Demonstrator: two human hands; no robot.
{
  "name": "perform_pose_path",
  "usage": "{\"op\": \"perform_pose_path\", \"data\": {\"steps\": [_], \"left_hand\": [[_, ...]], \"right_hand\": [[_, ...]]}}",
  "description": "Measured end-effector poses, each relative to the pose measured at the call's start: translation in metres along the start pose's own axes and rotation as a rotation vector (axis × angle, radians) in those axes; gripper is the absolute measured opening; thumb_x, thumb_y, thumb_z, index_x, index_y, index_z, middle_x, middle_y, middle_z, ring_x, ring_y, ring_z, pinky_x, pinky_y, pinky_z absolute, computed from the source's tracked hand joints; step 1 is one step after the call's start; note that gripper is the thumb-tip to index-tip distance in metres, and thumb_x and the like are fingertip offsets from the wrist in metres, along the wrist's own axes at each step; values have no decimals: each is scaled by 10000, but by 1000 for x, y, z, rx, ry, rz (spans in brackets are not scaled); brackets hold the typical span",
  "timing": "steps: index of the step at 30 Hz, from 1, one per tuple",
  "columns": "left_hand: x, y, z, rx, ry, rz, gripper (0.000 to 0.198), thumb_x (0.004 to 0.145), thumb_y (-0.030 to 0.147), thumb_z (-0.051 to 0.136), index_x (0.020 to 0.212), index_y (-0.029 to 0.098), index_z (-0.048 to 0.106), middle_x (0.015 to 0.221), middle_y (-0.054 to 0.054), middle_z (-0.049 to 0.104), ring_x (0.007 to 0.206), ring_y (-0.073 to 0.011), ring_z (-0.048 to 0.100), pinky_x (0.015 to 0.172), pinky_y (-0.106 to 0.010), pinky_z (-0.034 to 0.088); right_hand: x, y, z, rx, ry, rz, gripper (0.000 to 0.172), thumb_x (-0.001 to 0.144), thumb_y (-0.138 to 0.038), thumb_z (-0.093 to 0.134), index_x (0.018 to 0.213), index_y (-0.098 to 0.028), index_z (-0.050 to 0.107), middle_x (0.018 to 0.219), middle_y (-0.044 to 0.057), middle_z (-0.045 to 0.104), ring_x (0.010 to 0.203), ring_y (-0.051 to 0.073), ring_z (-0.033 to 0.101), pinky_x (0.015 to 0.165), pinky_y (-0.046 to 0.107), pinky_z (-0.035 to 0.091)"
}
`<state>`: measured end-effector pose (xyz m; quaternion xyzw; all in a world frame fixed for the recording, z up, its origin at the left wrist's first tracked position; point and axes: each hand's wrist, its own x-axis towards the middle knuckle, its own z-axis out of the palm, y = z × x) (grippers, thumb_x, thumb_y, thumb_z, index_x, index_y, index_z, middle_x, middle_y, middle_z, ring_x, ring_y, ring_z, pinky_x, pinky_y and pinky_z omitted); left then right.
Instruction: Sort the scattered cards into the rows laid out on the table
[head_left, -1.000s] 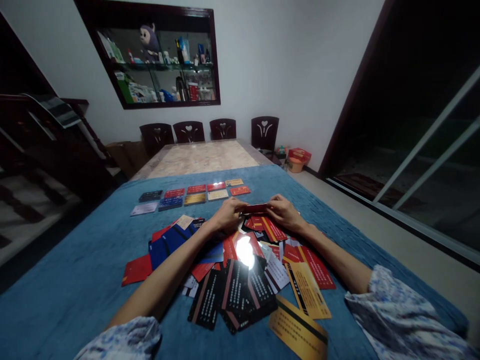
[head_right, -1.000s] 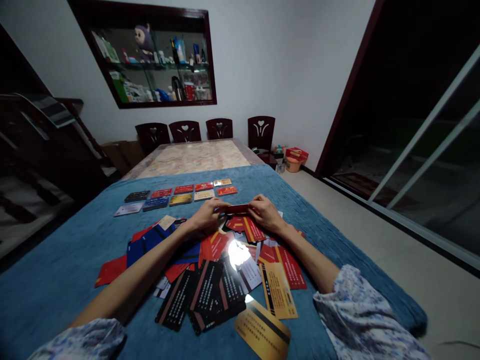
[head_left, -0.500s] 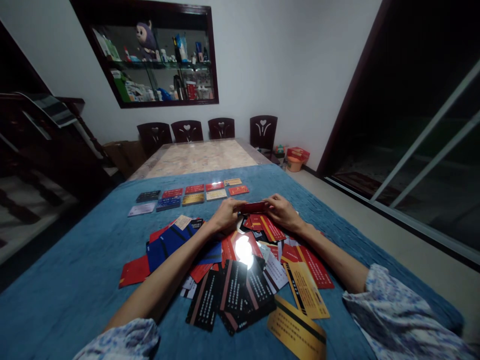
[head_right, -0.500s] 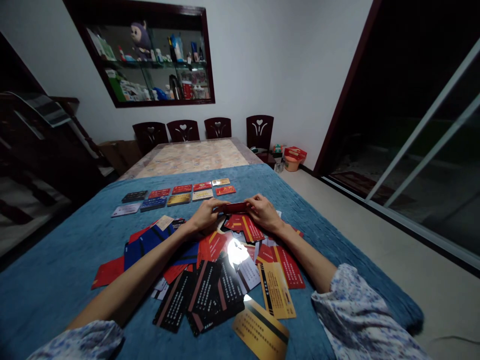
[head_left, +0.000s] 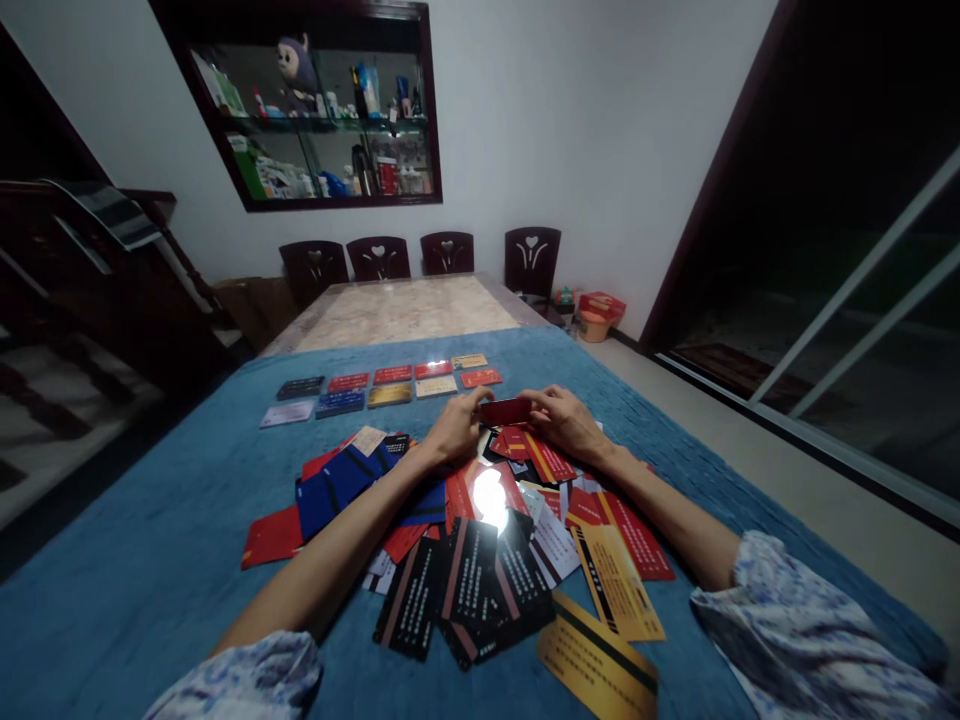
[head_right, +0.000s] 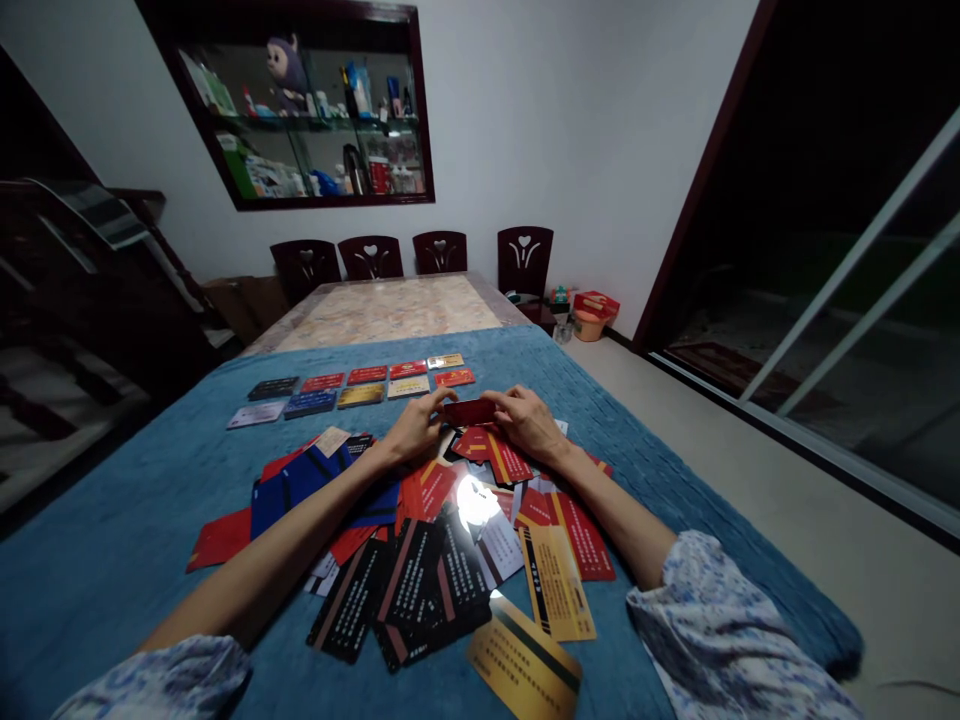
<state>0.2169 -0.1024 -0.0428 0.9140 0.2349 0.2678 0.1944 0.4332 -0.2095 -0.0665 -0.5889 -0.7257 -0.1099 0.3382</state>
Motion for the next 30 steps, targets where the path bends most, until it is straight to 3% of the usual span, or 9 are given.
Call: {"op": "perform_pose_path", "data": {"steps": [6,13,24,30], "left_hand": [[-2,2,0,52,-21,9,381,788,71,518,1138,181,620,890,-60,701,809,-200,638,800,-314,509],[-1,4,-1,27,39,7,391,769,51,508,1115,190,627,960,-76,697,862,-208,646,841,-324,510],[0,7,-7,48,54,23,431,796,52,473,1188,177,603,1001,-87,695,904,-217,639,868,-348,506],[0,11,-9,80,28,33,472,734,47,512,1182,176,581,989,-73,671,906,-219,608,869,-357,502]], "right_hand": [[2,-1,1,-48,1,-26,332,891,-164,565,1203,-228,659,896,72,621,821,210,561,794,325,466],[5,-3,0,-96,3,-51,398,852,-130,564,1241,-192,616,940,95,641,878,238,558,806,345,444],[6,-6,-1,-158,1,-95,462,858,-207,578,1314,-139,543,1047,146,676,979,292,540,842,394,424],[7,-3,2,-220,13,-137,492,874,-226,559,1352,-127,503,1102,155,679,997,292,531,838,394,403]]}}
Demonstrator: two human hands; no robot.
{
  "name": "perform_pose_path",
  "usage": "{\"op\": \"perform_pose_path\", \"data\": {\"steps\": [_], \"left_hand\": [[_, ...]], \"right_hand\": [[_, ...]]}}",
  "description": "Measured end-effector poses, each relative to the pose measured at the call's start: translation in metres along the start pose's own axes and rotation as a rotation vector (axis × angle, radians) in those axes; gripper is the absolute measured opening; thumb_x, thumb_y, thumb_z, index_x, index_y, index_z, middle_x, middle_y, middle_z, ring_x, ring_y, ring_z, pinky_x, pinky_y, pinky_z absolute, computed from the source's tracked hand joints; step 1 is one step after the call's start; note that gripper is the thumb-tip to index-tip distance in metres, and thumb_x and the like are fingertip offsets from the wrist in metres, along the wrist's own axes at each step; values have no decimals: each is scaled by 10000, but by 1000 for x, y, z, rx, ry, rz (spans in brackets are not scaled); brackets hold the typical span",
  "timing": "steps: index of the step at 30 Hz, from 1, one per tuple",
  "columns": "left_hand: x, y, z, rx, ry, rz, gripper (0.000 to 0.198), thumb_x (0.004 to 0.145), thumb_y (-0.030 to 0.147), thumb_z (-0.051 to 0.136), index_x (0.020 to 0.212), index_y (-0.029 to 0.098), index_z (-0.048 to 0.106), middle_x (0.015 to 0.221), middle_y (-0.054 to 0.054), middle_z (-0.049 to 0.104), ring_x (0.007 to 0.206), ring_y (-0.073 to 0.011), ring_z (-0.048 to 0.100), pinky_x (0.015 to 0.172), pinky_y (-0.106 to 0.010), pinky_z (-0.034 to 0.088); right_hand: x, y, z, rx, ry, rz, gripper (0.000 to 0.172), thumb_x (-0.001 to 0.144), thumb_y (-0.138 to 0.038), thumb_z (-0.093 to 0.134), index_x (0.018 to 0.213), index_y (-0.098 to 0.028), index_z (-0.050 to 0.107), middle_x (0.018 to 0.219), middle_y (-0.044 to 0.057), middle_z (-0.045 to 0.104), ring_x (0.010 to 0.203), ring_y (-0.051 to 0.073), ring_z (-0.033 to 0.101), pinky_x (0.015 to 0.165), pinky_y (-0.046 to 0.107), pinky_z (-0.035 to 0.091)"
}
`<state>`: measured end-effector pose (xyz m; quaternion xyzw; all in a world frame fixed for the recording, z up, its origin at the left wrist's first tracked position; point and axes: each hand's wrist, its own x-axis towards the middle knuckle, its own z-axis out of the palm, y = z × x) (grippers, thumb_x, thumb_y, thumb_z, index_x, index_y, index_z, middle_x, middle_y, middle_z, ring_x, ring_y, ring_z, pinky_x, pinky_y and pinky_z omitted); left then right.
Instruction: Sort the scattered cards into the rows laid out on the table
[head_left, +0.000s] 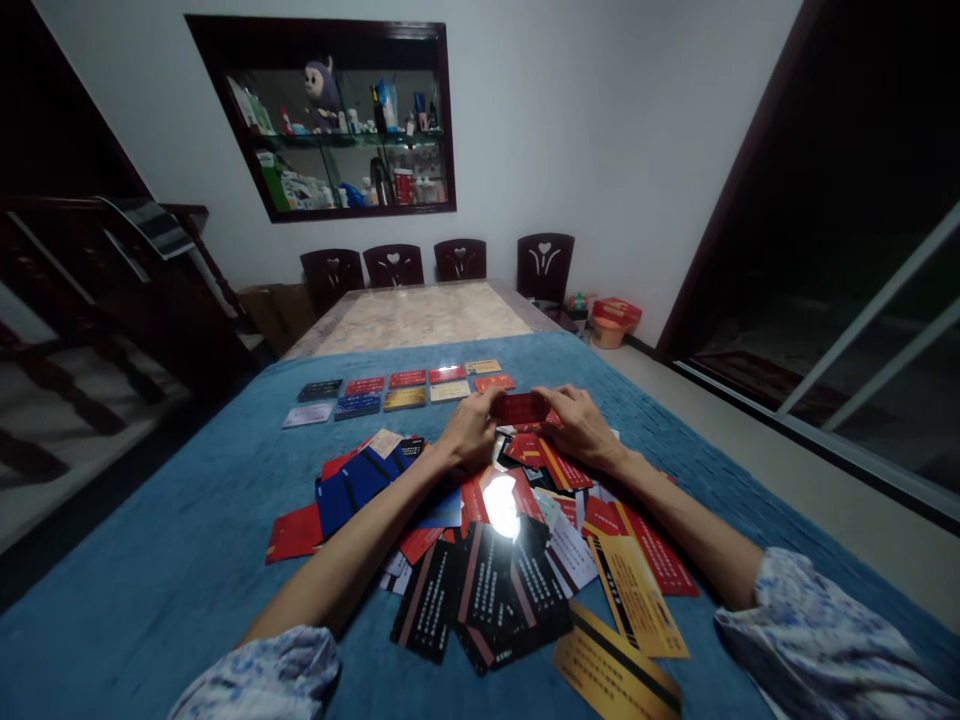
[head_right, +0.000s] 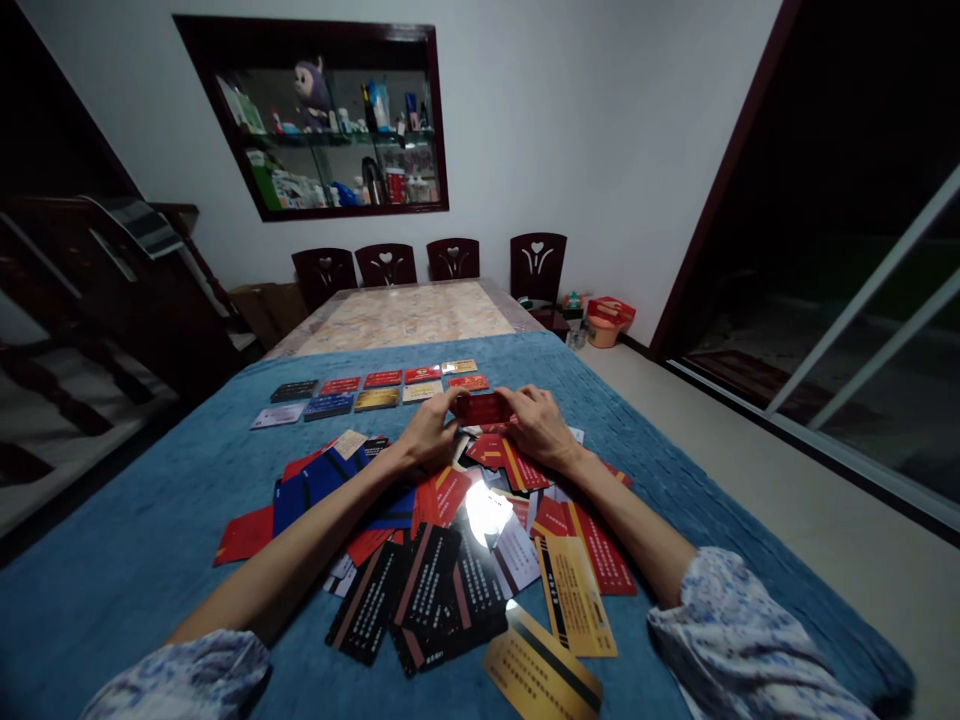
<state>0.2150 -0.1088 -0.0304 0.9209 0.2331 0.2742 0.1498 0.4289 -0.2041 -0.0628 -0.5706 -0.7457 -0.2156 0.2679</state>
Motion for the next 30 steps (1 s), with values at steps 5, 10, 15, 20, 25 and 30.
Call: {"op": "perform_pose_path", "data": {"steps": [5,10,15,20,25,30], "left_hand": [[-1,0,0,79,-22,45,468,747,84,552,1209,158,550,1058,-107,658,963,-244,585,878,-377,486],[-1,1,-3,165,-37,65,433,769,121,584,1200,143,540,1126,-131,645,1007,-264,571,911,-404,469],[-1,4,-9,255,-86,36,395,801,155,589,1193,156,539,1137,-130,617,1065,-275,553,935,-408,464],[-3,4,-14,299,-127,21,441,788,155,611,1221,179,531,1160,-120,593,1109,-287,530,959,-420,455],[-7,0,-20,308,-138,24,468,792,158,629,1248,176,525,1174,-123,568,1119,-286,513,973,-428,447],[-12,-9,-27,318,-126,35,424,789,170,654,1200,174,553,1204,-122,542,1148,-289,486,983,-440,444]], "right_hand": [[2,0,-2,-6,-6,-5,482,861,-212,570,1333,-128,514,1070,141,688,984,283,526,811,380,382],[4,-3,-7,-6,-44,-6,481,863,-263,607,1319,-132,532,1048,137,676,993,282,512,800,372,372],[9,-3,-7,-7,-93,2,492,851,-308,634,1309,-149,551,1105,140,652,1053,290,489,820,375,377],[15,0,-8,11,-159,-9,507,849,-337,617,1323,-172,554,1183,155,622,1095,304,464,829,392,385],[20,0,-9,26,-174,-34,519,863,-404,600,1325,-171,560,1229,167,594,1116,306,449,839,399,384],[31,-7,-7,38,-212,-88,513,861,-405,596,1318,-173,572,1221,165,590,1118,301,444,840,399,382]]}}
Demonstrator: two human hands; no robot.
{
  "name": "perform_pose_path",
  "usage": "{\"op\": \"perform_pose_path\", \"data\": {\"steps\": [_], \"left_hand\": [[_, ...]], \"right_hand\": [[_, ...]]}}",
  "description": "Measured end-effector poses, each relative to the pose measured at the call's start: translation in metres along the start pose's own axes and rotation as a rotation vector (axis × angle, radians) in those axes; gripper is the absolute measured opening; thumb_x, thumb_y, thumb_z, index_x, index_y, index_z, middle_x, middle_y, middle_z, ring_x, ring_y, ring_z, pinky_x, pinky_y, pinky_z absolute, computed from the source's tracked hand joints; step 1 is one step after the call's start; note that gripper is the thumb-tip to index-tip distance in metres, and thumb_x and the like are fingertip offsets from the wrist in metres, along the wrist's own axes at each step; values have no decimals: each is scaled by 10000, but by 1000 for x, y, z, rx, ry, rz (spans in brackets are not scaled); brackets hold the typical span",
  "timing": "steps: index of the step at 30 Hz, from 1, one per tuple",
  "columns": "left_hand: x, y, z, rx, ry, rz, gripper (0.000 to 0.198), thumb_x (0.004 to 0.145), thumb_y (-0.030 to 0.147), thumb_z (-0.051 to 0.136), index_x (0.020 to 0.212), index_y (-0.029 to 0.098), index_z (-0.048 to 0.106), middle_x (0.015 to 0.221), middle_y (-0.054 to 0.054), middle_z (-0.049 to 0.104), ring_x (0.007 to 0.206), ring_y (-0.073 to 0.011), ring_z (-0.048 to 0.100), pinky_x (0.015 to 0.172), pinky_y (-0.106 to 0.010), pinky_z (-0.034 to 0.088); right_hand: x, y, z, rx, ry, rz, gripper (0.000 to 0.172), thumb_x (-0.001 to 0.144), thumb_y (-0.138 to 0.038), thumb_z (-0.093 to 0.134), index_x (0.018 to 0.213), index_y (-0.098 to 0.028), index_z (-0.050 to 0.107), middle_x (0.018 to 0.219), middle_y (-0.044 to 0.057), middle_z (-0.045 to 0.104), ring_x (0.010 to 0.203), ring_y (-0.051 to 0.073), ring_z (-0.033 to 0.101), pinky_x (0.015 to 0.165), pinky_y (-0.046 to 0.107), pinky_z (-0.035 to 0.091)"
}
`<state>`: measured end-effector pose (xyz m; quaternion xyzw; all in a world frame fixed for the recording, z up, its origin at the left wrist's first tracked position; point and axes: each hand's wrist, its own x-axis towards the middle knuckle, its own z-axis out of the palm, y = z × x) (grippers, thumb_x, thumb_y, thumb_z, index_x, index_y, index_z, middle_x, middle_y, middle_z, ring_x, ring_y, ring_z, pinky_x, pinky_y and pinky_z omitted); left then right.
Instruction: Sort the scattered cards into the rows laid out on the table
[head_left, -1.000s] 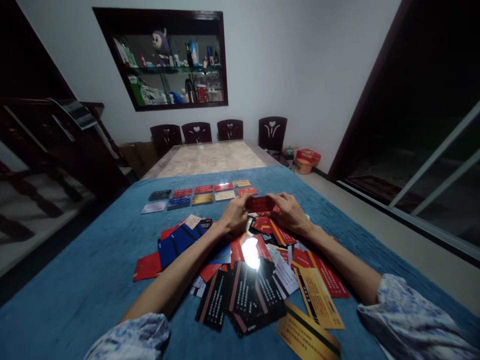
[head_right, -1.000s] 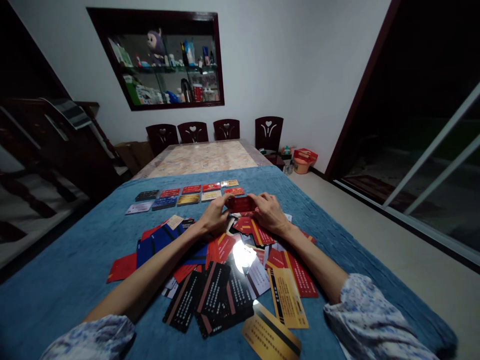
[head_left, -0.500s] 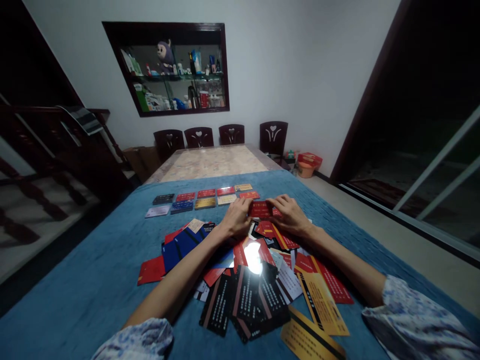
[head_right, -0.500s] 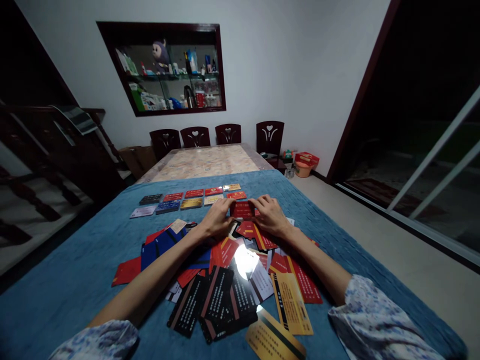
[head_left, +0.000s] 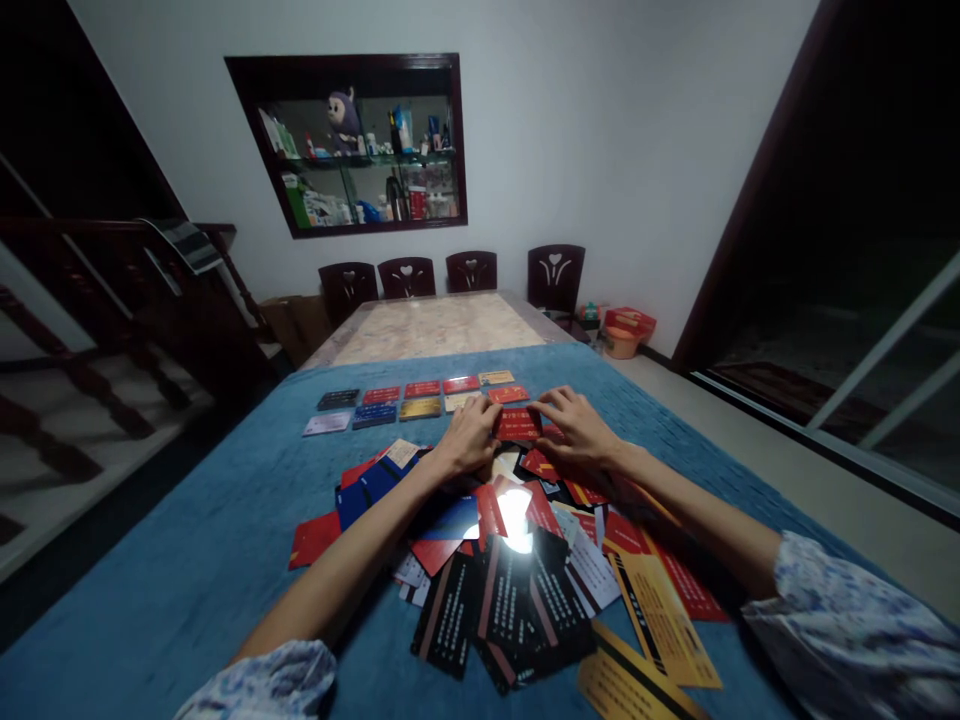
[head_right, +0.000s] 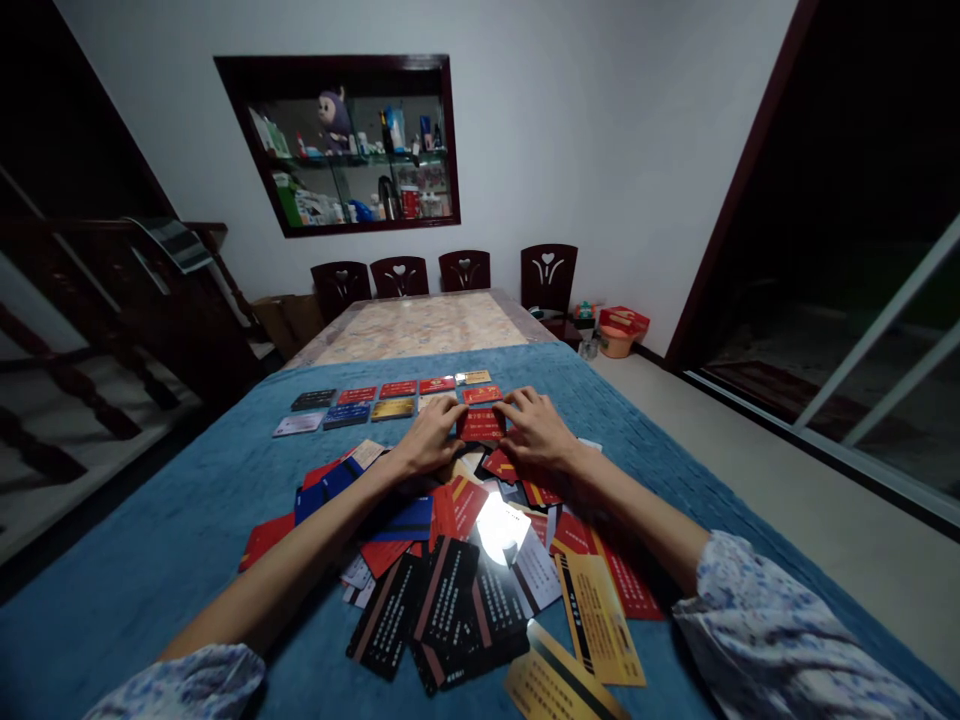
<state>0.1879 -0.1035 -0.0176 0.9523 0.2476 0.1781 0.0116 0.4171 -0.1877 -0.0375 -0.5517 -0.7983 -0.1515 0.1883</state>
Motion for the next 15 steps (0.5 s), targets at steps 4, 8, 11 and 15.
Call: {"op": "perform_pose_path", "data": {"steps": [4,8,11,15], "left_hand": [[-6,-6,-6,17,-34,-36,402,770,140,666,1157,180,568,1209,-117,546,1157,-292,476,989,-447,437],[-11,-15,-10,17,-69,-75,439,766,132,665,1185,204,555,1233,-106,547,1192,-291,464,999,-445,429],[-14,-23,-11,21,-90,-101,450,774,131,660,1204,200,546,1234,-111,556,1187,-294,467,997,-455,427],[-17,-33,-14,1,-84,-116,381,774,138,658,1140,195,573,1220,-112,562,1152,-294,474,985,-468,428]], "right_hand": [[13,-5,2,-4,-24,-33,507,850,-389,601,1297,-151,590,1201,175,592,1101,302,450,826,399,385],[26,-10,6,-8,-59,-53,495,852,-438,605,1274,-179,616,1184,171,598,1070,302,458,800,387,390],[35,-13,9,-7,-101,-55,498,848,-438,621,1275,-182,615,1179,166,601,1076,302,459,799,384,396],[47,-16,12,22,-127,-64,489,846,-427,631,1279,-199,614,1190,164,600,1072,304,458,799,395,404]]}}
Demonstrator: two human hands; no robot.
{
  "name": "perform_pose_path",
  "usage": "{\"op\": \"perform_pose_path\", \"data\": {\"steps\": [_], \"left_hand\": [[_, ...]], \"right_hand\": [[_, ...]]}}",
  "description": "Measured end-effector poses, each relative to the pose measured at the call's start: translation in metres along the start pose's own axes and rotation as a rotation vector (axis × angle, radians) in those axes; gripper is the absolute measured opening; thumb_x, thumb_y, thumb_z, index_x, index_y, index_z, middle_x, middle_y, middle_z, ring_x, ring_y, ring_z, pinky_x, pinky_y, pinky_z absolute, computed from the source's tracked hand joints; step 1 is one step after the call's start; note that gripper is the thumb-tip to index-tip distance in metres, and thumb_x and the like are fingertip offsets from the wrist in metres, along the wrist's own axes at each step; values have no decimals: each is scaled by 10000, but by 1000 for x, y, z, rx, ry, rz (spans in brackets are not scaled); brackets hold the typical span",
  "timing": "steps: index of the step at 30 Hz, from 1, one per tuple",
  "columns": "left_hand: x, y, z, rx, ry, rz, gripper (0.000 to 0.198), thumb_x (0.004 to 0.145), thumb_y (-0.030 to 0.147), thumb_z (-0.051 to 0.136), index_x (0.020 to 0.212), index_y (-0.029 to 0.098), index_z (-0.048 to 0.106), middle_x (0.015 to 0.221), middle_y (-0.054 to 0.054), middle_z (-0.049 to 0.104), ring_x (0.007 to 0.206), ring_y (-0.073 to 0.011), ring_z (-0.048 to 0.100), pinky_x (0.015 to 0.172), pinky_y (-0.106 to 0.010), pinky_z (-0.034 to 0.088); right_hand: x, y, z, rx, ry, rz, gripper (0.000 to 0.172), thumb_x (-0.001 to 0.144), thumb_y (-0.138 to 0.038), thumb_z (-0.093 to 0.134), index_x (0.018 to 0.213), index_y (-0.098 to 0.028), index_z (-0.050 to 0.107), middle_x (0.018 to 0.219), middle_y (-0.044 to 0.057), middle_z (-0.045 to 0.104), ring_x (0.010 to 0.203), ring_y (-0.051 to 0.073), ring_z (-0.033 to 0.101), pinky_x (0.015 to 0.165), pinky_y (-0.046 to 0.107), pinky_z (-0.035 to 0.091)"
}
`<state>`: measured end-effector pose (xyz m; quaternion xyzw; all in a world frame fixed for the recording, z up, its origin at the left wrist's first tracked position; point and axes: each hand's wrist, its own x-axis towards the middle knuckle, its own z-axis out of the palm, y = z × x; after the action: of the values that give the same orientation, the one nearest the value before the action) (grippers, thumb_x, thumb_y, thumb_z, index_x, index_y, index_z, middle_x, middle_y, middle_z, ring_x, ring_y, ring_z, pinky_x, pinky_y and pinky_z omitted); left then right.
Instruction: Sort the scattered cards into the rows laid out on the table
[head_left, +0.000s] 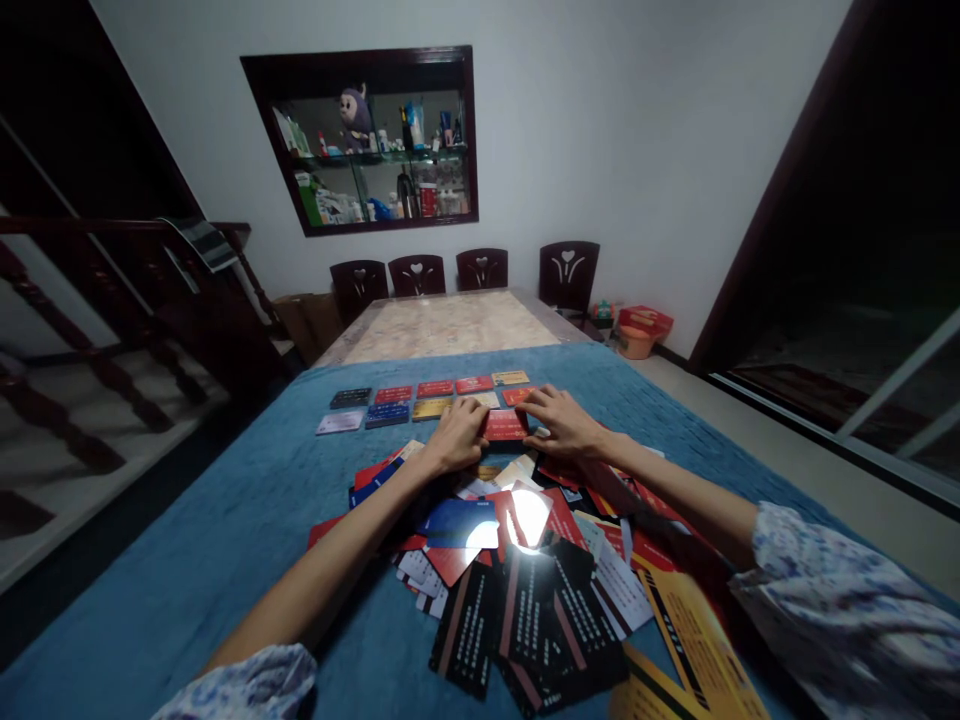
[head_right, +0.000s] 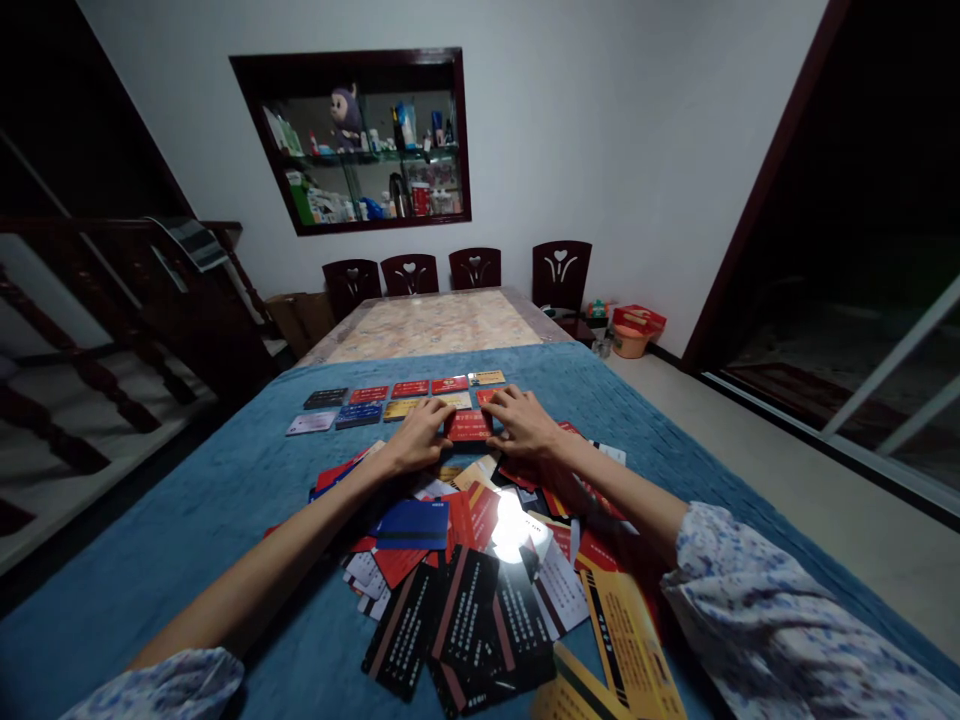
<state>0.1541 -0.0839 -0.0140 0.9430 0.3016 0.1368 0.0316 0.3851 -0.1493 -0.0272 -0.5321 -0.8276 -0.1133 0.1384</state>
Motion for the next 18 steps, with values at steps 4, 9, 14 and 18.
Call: {"op": "perform_pose_path", "data": {"steps": [4,9,14,18], "left_hand": [[-2,-10,-6,-13,-16,-12,336,760,137,660,1083,200,595,1190,-100,568,1142,-291,469,991,-467,423],[-4,-23,-14,9,-37,-40,287,756,145,668,1035,191,618,1191,-112,579,1148,-308,466,977,-478,420],[-7,-37,-21,24,-53,-75,303,746,158,671,1044,200,637,1167,-109,599,1156,-316,468,961,-487,421],[-8,-45,-28,41,-54,-105,327,739,146,669,1062,195,650,1167,-121,609,1173,-333,454,968,-510,408]], "right_hand": [[13,-3,1,11,-27,-13,482,848,-428,631,1272,-199,620,1197,170,601,1081,310,456,809,405,409],[33,-7,1,5,-66,-19,485,826,-417,669,1254,-193,628,1208,164,603,1134,319,457,839,413,409],[53,-11,5,16,-80,-46,441,817,-428,683,1198,-208,653,1178,142,611,1114,311,467,841,410,409],[67,-13,7,19,-81,-65,371,818,-402,690,1132,-206,677,1159,130,617,1105,300,470,885,415,391]]}}
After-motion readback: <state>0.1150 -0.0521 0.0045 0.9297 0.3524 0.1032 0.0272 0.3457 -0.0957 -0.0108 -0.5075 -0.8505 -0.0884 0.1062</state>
